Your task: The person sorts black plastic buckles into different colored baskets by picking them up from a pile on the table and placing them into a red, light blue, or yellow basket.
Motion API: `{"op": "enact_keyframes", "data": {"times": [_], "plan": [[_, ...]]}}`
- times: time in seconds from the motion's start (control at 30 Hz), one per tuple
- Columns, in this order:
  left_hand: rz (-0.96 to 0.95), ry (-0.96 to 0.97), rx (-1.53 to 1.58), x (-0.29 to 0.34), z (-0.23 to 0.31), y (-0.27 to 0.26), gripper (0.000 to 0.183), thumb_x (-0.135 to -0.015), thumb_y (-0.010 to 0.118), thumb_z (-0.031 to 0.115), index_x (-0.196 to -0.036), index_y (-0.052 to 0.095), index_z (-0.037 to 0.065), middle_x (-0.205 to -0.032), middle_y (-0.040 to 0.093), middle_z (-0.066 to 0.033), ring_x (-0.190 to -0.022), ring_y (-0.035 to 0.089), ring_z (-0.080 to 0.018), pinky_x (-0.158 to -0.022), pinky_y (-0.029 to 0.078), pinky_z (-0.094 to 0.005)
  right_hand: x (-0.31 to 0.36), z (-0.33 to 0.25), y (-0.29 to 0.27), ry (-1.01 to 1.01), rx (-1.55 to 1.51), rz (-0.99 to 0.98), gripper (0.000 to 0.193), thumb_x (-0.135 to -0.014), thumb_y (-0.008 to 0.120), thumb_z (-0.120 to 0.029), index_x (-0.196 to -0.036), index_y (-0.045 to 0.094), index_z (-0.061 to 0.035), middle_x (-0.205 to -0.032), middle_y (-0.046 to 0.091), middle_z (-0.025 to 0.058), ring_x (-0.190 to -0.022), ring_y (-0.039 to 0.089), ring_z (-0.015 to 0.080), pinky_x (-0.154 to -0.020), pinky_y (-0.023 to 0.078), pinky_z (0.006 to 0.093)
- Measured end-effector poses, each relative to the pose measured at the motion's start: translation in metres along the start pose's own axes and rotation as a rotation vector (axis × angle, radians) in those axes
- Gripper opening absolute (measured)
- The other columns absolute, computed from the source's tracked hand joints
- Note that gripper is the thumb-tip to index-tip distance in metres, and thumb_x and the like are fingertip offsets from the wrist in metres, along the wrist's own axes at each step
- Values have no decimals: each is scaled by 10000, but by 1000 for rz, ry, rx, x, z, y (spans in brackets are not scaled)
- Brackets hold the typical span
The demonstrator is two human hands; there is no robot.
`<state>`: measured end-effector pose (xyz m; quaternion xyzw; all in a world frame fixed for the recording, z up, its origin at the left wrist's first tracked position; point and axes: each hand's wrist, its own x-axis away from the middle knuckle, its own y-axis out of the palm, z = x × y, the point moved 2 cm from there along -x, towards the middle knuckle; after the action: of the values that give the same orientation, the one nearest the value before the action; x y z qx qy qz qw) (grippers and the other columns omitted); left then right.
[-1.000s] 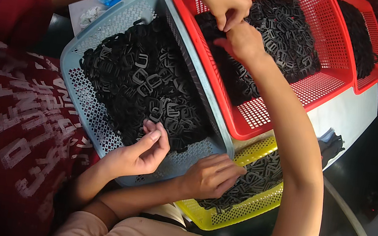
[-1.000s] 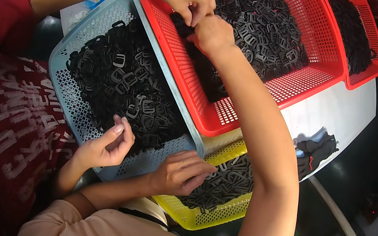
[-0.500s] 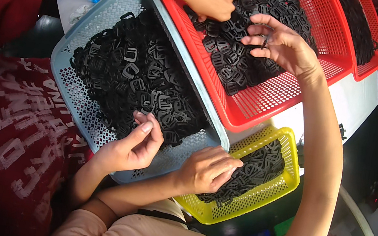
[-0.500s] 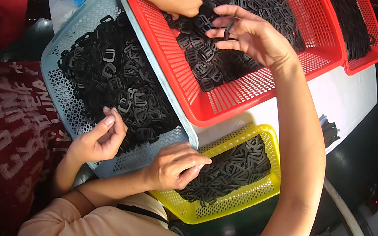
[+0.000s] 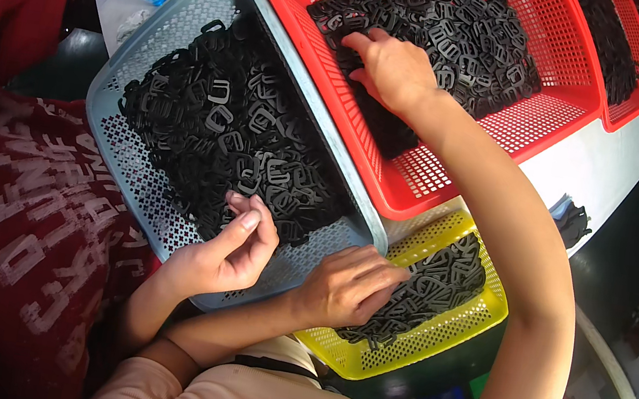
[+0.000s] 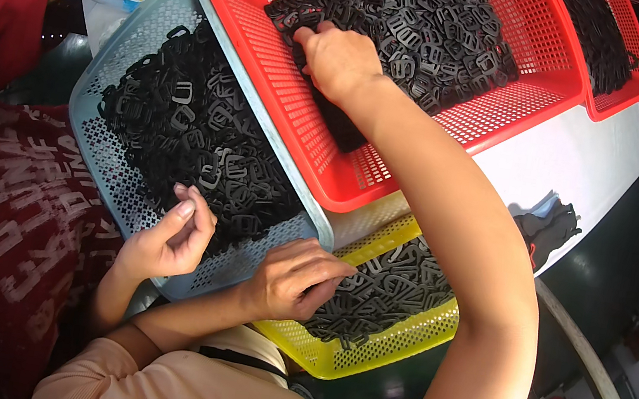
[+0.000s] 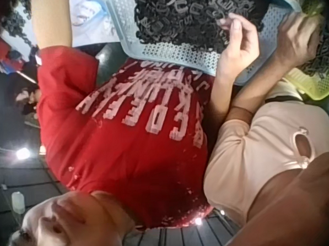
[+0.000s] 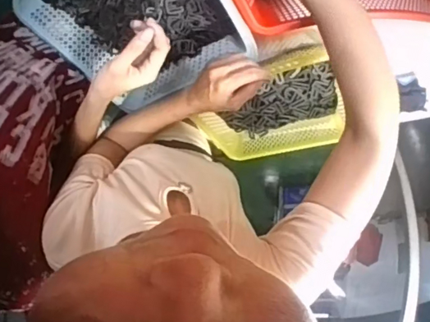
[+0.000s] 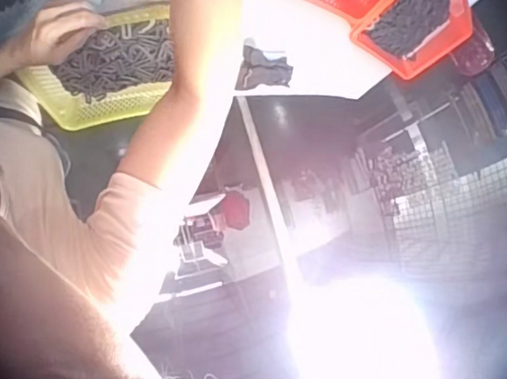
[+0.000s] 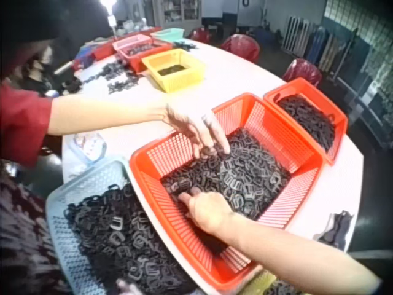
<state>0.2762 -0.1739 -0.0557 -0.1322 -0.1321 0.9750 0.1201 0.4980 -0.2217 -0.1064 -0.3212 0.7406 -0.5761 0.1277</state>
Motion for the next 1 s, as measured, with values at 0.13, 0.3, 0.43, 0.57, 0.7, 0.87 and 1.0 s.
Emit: {"op": "enact_keyframes", "data": {"times": [0.13, 0.3, 0.43, 0.57, 0.7, 0.87, 1.0], "plan": [[13, 3, 11, 0, 0, -1, 274, -648, 611, -93, -898, 616, 18, -776, 617, -88, -646, 586, -232, -580, 466, -317, -3, 1, 4, -88, 6, 11, 279, -772, 646, -247, -1021, 602, -128, -946, 584, 94, -817, 614, 304, -701, 503, 412], [9, -1, 23, 1, 1, -1, 272, -646, 610, -91, -896, 614, 16, -774, 616, -90, -641, 581, -237, -575, 462, -324, -15, 19, 5, 153, -167, 153, 287, -777, 646, -318, -928, 595, -79, -968, 613, 137, -866, 610, 336, -735, 499, 429], [-8, -9, -1, 0, 1, -3, 275, -641, 609, -88, -897, 613, 14, -776, 616, -92, -637, 578, -241, -571, 460, -326, -30, 11, 3, 203, -158, 168, 325, -752, 672, -267, -1012, 575, -97, -963, 613, 135, -886, 609, 329, -747, 496, 420], [-22, -10, -5, -2, 3, -3, 281, -633, 609, -87, -895, 613, 14, -779, 617, -91, -638, 579, -240, -571, 461, -324, -33, 16, 0, 98, -90, 131, 314, -707, 704, -187, -998, 611, -115, -960, 613, 113, -897, 608, 312, -756, 493, 404], [-11, -7, 13, 0, 1, -4, 263, -653, 609, -82, -897, 612, 17, -780, 619, -87, -646, 585, -233, -581, 468, -320, -20, 23, -6, -64, -102, 14, 211, -707, 702, -193, -883, 655, -85, -887, 634, 108, -849, 614, 294, -743, 490, 387], [1, -3, 28, 3, -5, 0, 242, -683, 606, -70, -907, 610, 23, -780, 619, -81, -653, 591, -227, -593, 476, -318, 11, 41, -28, -24, -335, -395, 255, -724, 698, -199, -930, 651, -57, -792, 650, 121, -770, 625, 253, -697, 473, 362], [-10, -1, 18, 3, -2, -1, 244, -679, 606, -68, -905, 610, 24, -781, 622, -82, -655, 593, -224, -594, 476, -315, -2, 54, -33, 268, -168, -129, 210, -757, 669, -238, -935, 658, -127, -872, 663, 105, -874, 623, 283, -750, 483, 380]]}}
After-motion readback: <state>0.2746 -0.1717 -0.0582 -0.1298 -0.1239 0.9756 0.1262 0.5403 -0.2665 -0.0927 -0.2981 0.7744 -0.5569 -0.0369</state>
